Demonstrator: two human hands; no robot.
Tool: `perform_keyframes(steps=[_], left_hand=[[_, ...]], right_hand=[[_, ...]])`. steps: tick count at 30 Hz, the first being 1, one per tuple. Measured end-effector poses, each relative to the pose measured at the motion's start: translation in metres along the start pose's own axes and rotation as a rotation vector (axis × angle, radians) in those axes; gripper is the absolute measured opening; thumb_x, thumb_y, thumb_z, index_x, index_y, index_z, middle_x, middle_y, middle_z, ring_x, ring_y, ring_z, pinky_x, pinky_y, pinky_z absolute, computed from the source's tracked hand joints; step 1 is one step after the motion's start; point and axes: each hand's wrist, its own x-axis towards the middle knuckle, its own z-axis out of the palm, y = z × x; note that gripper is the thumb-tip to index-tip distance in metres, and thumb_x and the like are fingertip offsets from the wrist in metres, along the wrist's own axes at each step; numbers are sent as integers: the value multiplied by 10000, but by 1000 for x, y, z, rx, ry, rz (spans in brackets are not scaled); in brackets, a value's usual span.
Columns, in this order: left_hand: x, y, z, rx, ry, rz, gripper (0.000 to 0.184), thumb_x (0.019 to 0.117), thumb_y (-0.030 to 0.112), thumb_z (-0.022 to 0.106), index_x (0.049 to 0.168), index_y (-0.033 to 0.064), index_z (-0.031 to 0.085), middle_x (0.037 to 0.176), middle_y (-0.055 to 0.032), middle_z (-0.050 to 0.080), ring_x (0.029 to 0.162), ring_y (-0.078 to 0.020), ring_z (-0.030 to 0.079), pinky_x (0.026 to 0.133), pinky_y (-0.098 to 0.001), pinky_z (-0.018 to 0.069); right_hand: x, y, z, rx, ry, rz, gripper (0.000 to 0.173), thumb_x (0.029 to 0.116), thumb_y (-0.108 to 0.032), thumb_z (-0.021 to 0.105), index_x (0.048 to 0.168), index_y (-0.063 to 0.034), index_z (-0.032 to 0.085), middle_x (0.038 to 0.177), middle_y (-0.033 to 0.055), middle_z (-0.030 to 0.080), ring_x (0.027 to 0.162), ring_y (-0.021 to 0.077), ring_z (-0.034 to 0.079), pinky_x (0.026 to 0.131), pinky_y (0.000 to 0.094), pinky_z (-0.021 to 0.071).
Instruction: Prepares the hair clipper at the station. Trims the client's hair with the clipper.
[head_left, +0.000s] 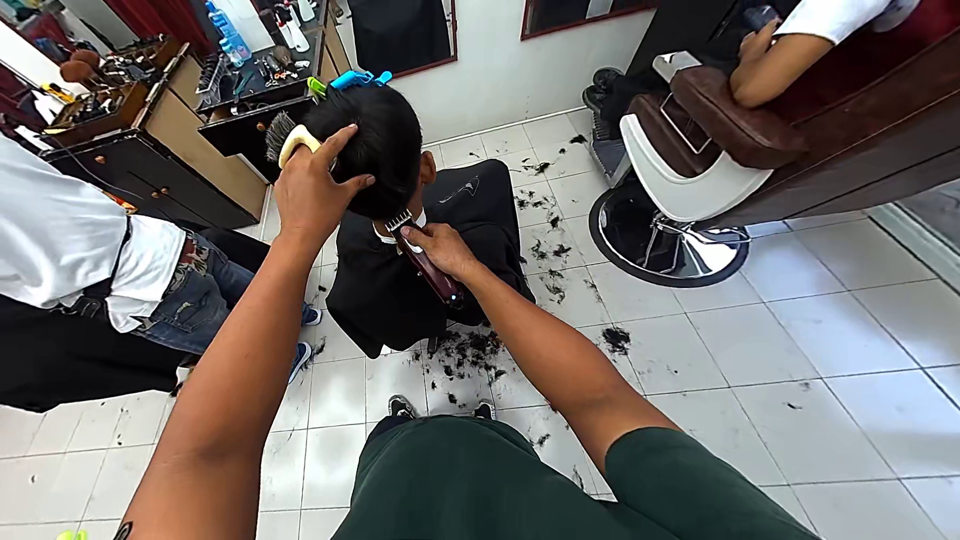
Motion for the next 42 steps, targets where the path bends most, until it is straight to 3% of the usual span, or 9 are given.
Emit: perform_keyframes(steps=[11, 14, 19, 24, 28, 32, 35, 39, 42], left_hand=[[0, -3, 1, -27, 9, 16, 642, 881, 427, 799, 1473, 304, 581, 1209, -247, 671, 1108, -446, 640, 916, -662, 475], [0, -4, 1, -46, 21, 26, 648, 878, 406, 805, 1475, 294, 580, 1236, -248, 673, 1146, -461, 633, 952, -677, 465], [-51, -11, 28, -307, 404, 316, 413, 971, 244, 728, 1275, -29, 669, 955, -197, 708, 848, -279, 679, 798, -443, 561], [-89, 2, 64, -444, -615, 260, 269, 970, 270, 721, 1141, 66, 759, 907, -75, 745, 774, -151, 693, 781, -386, 584], [-71, -3, 80, -676, -405, 296, 183, 981, 147, 692, 1106, 28, 753, 893, -85, 737, 767, -139, 685, 765, -362, 582], [-63, -13, 73, -716, -813, 51, 210, 1005, 152, 669, 1187, 56, 716, 804, -44, 685, 558, -65, 528, 502, -229, 429], [-67, -23, 75, -928, -626, 133, 179, 1003, 114, 656, 1154, 41, 718, 752, 1, 683, 530, -10, 539, 477, -166, 441], [-63, -34, 57, -818, -899, 162, 246, 985, 135, 693, 1222, 70, 708, 820, -62, 670, 554, -84, 537, 496, -239, 453], [-66, -44, 13, -699, -419, 567, 203, 962, 202, 719, 1133, 105, 767, 837, -15, 720, 680, -80, 637, 655, -285, 556]], right_hand=[[-5, 0, 11, 46, -16, 33, 571, 1031, -536, 543, 1036, 19, 674, 894, 170, 684, 791, 273, 684, 765, 501, 574], [-7, 3, 20, 215, 18, -113, 482, 1071, -430, 506, 1203, 18, 627, 996, 171, 685, 849, 255, 695, 803, 475, 593], [-48, 24, 12, 298, -75, -3, 467, 1074, -451, 496, 1175, -18, 641, 902, 139, 679, 694, 211, 671, 664, 402, 607], [-101, 57, 7, 462, 64, 257, 503, 1118, -410, 378, 1067, -4, 671, 812, 55, 640, 645, 120, 619, 626, 309, 562], [-115, 57, 12, 542, 122, 303, 477, 1120, -393, 380, 1055, -18, 668, 780, 39, 638, 611, 123, 624, 588, 304, 573], [-122, 53, 19, 514, 137, 293, 439, 1115, -369, 411, 1036, -21, 667, 779, 30, 635, 616, 111, 620, 585, 290, 563], [-122, 50, 33, 524, 200, 282, 406, 1111, -346, 431, 1033, -18, 657, 801, 30, 638, 634, 103, 627, 594, 278, 568], [-121, 44, 57, 550, 269, 247, 357, 1103, -313, 457, 1066, -8, 637, 830, 37, 642, 665, 97, 629, 617, 271, 561], [-116, 27, 70, 565, 333, 219, 337, 1107, -285, 436, 1071, -12, 630, 816, 23, 637, 652, 83, 625, 607, 257, 564]])
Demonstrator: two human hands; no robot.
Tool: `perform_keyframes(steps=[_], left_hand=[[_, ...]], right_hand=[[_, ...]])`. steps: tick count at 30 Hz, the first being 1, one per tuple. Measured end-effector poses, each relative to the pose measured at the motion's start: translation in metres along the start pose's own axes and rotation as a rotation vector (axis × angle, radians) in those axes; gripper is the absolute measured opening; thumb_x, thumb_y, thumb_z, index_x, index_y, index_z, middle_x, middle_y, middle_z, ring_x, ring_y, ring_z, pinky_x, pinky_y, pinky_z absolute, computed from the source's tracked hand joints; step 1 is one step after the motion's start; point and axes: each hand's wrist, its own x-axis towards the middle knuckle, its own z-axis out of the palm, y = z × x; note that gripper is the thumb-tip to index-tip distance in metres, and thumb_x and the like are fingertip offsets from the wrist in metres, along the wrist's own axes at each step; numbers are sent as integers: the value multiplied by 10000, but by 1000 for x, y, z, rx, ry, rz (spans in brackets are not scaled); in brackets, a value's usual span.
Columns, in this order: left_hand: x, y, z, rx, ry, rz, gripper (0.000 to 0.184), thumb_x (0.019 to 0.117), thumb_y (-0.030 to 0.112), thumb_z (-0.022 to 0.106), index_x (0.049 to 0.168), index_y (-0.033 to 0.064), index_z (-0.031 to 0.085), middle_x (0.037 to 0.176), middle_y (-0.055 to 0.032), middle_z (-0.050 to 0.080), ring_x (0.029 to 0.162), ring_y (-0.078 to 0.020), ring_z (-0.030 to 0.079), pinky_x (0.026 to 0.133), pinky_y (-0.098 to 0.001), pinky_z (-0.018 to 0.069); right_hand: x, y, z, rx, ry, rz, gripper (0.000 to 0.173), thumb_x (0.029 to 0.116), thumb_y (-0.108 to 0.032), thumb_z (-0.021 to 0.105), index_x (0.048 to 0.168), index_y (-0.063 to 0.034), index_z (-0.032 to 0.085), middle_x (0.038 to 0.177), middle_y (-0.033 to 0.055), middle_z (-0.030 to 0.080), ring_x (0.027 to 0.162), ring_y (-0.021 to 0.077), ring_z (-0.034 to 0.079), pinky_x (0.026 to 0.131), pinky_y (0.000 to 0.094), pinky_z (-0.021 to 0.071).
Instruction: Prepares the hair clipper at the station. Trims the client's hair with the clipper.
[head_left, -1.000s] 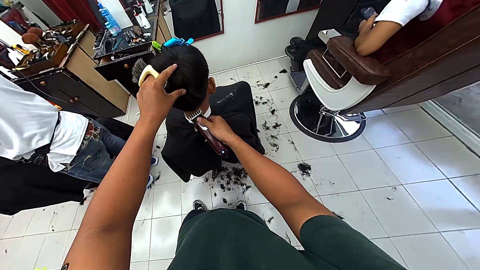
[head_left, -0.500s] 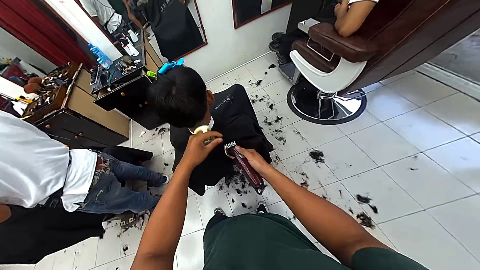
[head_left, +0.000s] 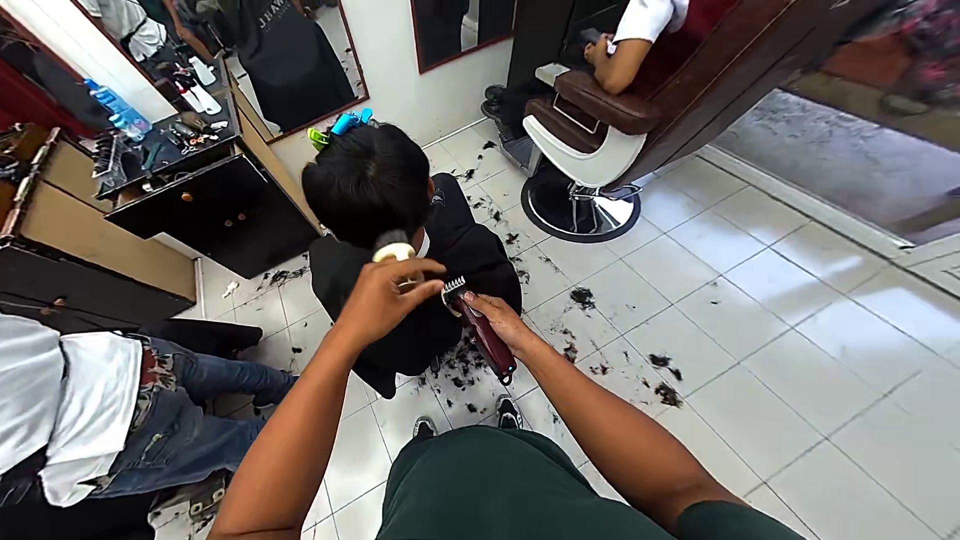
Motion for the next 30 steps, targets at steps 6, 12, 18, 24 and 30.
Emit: perform_keyframes(steps=[6, 12, 18, 24, 30], left_hand=[[29, -17, -66, 584, 263, 78, 527, 929, 401, 745, 1397, 180, 648, 917, -245, 703, 781, -461, 680, 653, -638, 511], [46, -41, -70, 637, 222, 98, 568, 908, 398, 765, 1433, 235, 624, 940, -266, 696, 808, -483, 676, 660, -643, 500], [55, -44, -74, 603, 182, 35, 569, 917, 393, 758, 1450, 269, 603, 1013, -261, 700, 893, -479, 680, 714, -653, 502], [63, -49, -79, 615, 160, 47, 573, 919, 410, 754, 1455, 279, 600, 1012, -261, 701, 884, -481, 678, 718, -649, 500], [66, -50, -82, 590, 146, 38, 572, 919, 418, 753, 1453, 286, 599, 1037, -269, 697, 916, -494, 673, 735, -664, 496]], right_hand=[[22, -11, 48, -34, 157, -154, 363, 1088, -268, 505, 1297, 23, 569, 1018, 142, 670, 859, 188, 678, 802, 375, 596], [48, -27, 82, -271, 131, -181, 453, 1024, -410, 620, 1221, -2, 622, 997, 158, 679, 829, 220, 665, 773, 419, 572], [66, -27, 90, -177, 172, -170, 451, 1053, -408, 565, 1116, 33, 635, 909, 133, 662, 756, 190, 654, 718, 384, 580], [70, -27, 99, -199, 216, -172, 485, 1041, -434, 580, 1187, 25, 634, 996, 169, 678, 850, 231, 673, 799, 434, 576], [73, -24, 108, -227, 274, -304, 457, 1023, -370, 629, 1258, 21, 605, 1048, 166, 686, 933, 228, 675, 879, 441, 557]])
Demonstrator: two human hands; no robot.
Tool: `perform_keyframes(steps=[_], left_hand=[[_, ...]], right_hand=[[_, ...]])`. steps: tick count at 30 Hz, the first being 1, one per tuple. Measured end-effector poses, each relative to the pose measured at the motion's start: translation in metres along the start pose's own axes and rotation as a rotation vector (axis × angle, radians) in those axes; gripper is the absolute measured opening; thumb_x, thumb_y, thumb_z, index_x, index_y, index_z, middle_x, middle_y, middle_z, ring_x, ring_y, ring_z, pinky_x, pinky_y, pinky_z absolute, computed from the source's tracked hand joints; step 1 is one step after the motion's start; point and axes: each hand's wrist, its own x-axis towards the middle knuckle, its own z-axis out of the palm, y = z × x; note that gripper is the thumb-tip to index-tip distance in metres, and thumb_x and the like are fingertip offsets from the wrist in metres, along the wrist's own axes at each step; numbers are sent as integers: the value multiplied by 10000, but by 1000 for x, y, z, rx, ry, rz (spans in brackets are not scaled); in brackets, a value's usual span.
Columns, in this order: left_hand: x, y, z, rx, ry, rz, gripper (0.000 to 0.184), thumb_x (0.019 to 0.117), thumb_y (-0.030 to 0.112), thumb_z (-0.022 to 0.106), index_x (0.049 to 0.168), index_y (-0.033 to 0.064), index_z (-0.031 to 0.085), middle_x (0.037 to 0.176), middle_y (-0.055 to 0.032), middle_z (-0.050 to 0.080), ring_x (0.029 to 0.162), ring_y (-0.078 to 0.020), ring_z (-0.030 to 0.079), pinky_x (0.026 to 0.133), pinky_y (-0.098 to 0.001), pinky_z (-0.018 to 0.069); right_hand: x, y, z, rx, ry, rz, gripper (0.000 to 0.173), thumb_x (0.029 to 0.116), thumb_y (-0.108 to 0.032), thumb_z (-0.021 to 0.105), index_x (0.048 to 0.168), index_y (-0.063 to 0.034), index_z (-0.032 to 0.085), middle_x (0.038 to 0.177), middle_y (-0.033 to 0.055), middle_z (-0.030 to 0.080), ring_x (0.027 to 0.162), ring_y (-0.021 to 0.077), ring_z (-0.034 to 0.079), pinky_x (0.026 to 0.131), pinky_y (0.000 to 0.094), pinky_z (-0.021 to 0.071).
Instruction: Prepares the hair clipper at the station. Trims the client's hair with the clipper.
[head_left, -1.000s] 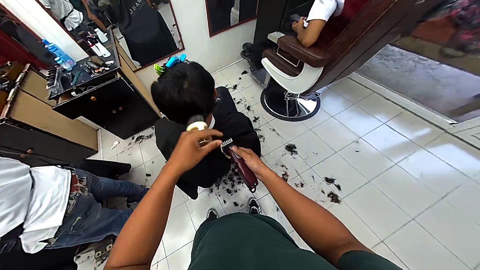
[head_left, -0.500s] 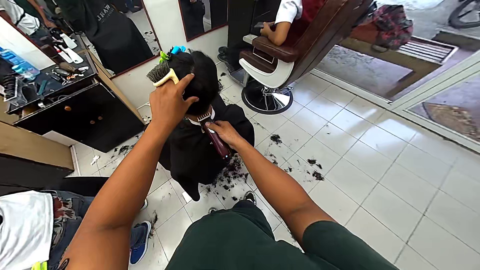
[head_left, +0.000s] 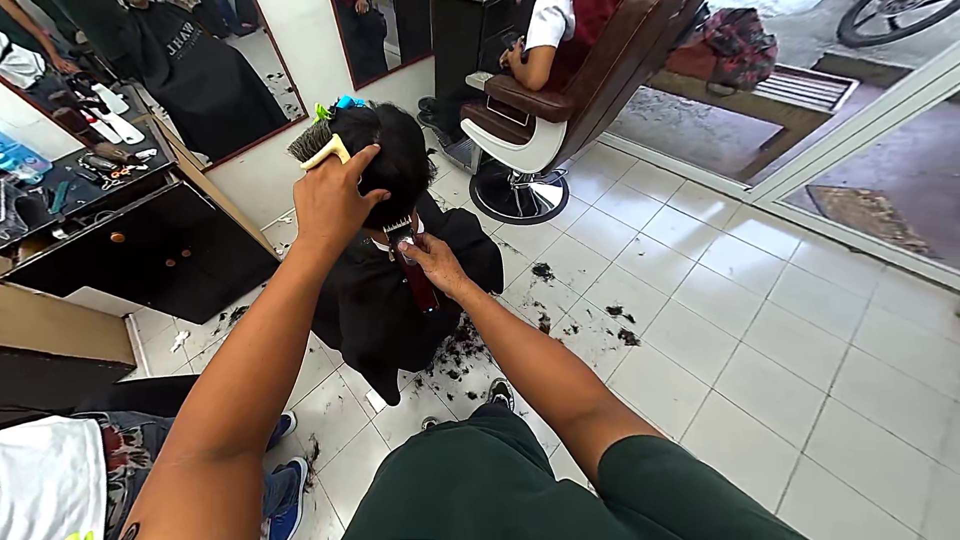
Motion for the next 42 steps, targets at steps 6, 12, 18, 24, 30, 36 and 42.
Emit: perform_keyframes(steps=[6, 12, 18, 24, 30, 36, 42], left_hand=[[1, -1, -1, -5, -5, 6, 578, 923, 432, 745, 1458, 277, 594, 1056, -289, 694, 931, -510, 671, 747, -683, 491], [2, -2, 0, -4, -10, 5, 574, 915, 429, 753, 1450, 287, 600, 1062, -276, 695, 940, -496, 671, 747, -674, 491], [3, -4, 1, -21, 1, 16, 574, 915, 435, 754, 1447, 280, 605, 1057, -273, 696, 939, -488, 672, 755, -665, 492], [2, -11, 1, -96, 31, 28, 549, 911, 396, 768, 1423, 254, 629, 1014, -272, 695, 906, -491, 669, 735, -667, 489], [2, -14, 0, -113, 14, 22, 558, 914, 412, 759, 1434, 266, 619, 1033, -264, 699, 924, -480, 679, 746, -665, 498], [2, -13, -2, -129, 4, 32, 552, 915, 397, 761, 1430, 251, 625, 1033, -272, 697, 928, -490, 674, 746, -672, 493], [3, -15, -1, -104, -6, 34, 560, 913, 409, 761, 1437, 275, 617, 1037, -251, 703, 933, -465, 680, 753, -654, 498]], right_hand=[[-1, -6, 2, -48, -10, 75, 500, 1016, -427, 628, 1200, 39, 621, 1016, 182, 686, 894, 256, 688, 851, 467, 576], [-3, -10, 4, -203, 6, 89, 532, 987, -475, 656, 1168, 26, 647, 1009, 190, 693, 930, 296, 681, 877, 529, 548], [-15, -3, 12, 42, -29, -85, 466, 1084, -373, 476, 1370, -10, 534, 1114, 170, 675, 938, 233, 688, 856, 445, 583], [-44, 4, 19, 124, -119, 222, 423, 912, -71, 743, 1272, 28, 545, 902, 119, 628, 681, 148, 613, 662, 295, 562], [-20, -9, 16, 70, -50, 189, 512, 1039, -377, 603, 1375, -5, 499, 1111, 186, 650, 906, 250, 665, 827, 425, 573], [-15, -8, 12, 72, -21, 65, 479, 1058, -390, 561, 1333, 3, 539, 1085, 188, 654, 881, 254, 672, 802, 441, 585], [-13, -3, 10, -48, -29, 130, 517, 1037, -447, 586, 1284, 7, 568, 1055, 204, 670, 874, 290, 686, 799, 486, 584]])
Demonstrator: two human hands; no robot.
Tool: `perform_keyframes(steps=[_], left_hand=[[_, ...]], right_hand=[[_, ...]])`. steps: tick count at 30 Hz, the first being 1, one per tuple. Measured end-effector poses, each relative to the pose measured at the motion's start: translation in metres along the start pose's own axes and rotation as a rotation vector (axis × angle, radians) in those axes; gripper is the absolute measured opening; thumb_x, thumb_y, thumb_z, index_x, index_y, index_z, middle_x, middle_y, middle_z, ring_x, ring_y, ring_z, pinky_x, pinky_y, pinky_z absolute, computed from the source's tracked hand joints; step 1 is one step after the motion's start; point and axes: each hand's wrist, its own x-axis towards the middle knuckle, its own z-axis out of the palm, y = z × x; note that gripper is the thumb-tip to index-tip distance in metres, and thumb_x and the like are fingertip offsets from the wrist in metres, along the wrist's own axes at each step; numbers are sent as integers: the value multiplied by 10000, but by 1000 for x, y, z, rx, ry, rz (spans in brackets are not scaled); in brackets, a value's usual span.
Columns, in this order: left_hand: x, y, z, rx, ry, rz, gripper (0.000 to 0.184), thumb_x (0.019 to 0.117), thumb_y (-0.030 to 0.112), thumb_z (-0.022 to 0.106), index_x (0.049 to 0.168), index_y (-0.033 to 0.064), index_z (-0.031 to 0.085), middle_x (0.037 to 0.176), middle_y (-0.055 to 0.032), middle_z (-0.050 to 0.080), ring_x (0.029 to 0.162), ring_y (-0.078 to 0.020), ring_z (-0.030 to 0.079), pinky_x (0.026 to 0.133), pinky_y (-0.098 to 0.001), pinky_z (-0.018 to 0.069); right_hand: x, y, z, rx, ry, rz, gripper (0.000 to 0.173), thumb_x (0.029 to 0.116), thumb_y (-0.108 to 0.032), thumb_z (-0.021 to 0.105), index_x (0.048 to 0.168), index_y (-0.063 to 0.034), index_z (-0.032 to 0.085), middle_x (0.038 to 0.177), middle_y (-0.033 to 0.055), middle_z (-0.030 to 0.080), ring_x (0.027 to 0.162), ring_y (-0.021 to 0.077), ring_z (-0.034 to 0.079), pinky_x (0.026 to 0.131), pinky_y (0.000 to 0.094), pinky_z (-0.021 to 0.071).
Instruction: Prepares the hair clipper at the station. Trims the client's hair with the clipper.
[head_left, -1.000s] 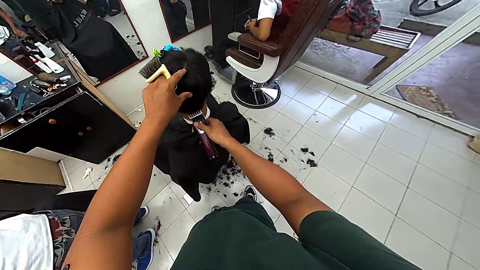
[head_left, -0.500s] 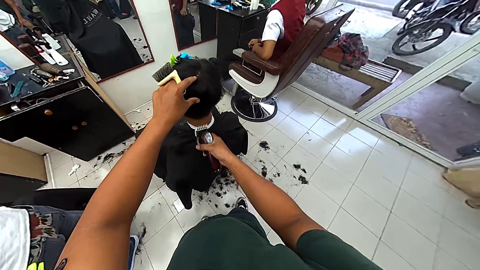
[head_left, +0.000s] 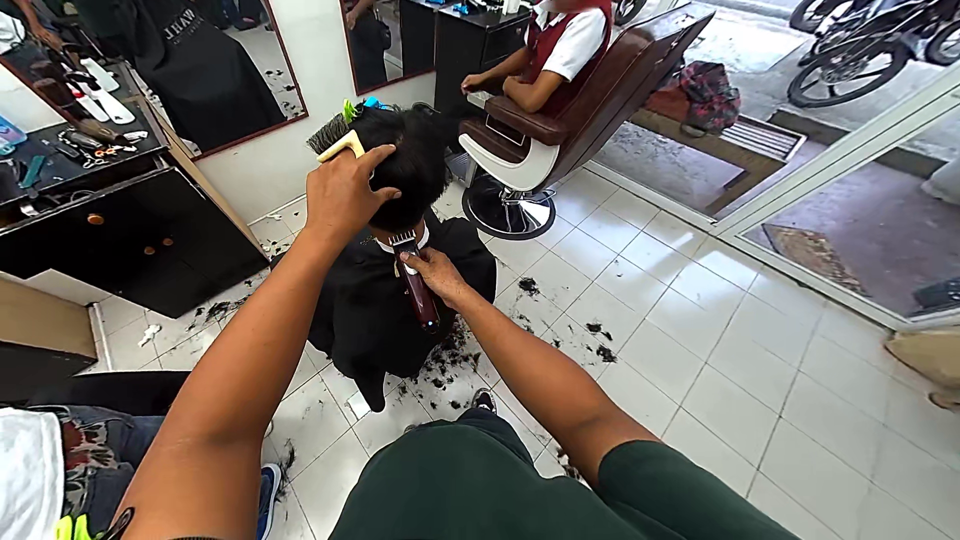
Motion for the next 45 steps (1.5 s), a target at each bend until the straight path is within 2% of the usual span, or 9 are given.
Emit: perform_keyframes(steps=[6, 11, 18, 22, 26, 31, 36, 41, 45], left_hand=[[1, 0, 1, -3, 14, -2, 557, 907, 399, 770, 1429, 269, 626, 1036, -235, 709, 922, -457, 677, 754, -646, 494], [2, 0, 2, 5, 8, -11, 562, 908, 403, 768, 1435, 283, 617, 1052, -231, 708, 935, -450, 676, 758, -642, 497], [2, 4, 0, 8, -1, -20, 560, 912, 414, 763, 1436, 278, 618, 1057, -249, 701, 939, -467, 673, 764, -652, 493], [0, 5, -1, -7, 12, -21, 550, 909, 394, 770, 1424, 261, 631, 1060, -260, 704, 946, -484, 673, 764, -674, 490], [0, 4, 1, -6, 19, -20, 555, 904, 401, 773, 1423, 265, 631, 1035, -252, 709, 921, -473, 679, 754, -662, 496], [0, 1, 1, 14, 17, -13, 563, 911, 402, 766, 1438, 273, 617, 1028, -250, 706, 914, -474, 675, 751, -659, 491], [1, 0, 2, 19, 16, -17, 566, 907, 421, 767, 1434, 275, 620, 1020, -251, 701, 901, -467, 675, 739, -655, 494], [0, 2, 1, 7, 15, -26, 569, 911, 413, 764, 1442, 273, 613, 1025, -269, 697, 923, -483, 675, 749, -663, 495], [-1, 3, 1, -4, 3, -49, 574, 906, 433, 763, 1441, 292, 611, 1016, -259, 691, 929, -468, 673, 753, -647, 503]], right_hand=[[0, -2, 2, 59, 45, -263, 490, 1044, -298, 590, 1406, 19, 496, 1201, 189, 667, 1047, 229, 686, 940, 430, 570], [8, 0, -6, -30, 18, -49, 493, 1042, -439, 576, 1217, 21, 602, 1018, 188, 681, 878, 264, 695, 818, 467, 586], [0, -4, -6, -15, 22, -224, 453, 1051, -325, 582, 1343, 20, 556, 1129, 178, 692, 1002, 232, 691, 920, 440, 563], [-3, -3, -11, -39, -3, -75, 492, 1048, -443, 563, 1242, 8, 598, 1002, 190, 675, 822, 268, 683, 765, 467, 586], [-4, -2, -15, 151, -75, -229, 441, 1077, -382, 499, 1365, -50, 534, 1110, 153, 666, 859, 235, 696, 759, 453, 616], [11, -3, -36, -33, -66, -10, 469, 1068, -419, 531, 1174, 28, 622, 938, 148, 669, 770, 208, 665, 735, 398, 584], [11, -3, -31, 181, -73, -202, 400, 1105, -302, 437, 1314, 20, 550, 1016, 138, 669, 789, 195, 691, 732, 385, 618], [8, -7, -41, -60, -49, -90, 470, 1081, -447, 479, 1155, -8, 629, 885, 129, 643, 701, 192, 627, 668, 377, 563], [-1, -1, -33, 111, -73, -207, 437, 1105, -370, 411, 1350, -29, 531, 1005, 149, 676, 761, 226, 697, 714, 408, 624]])
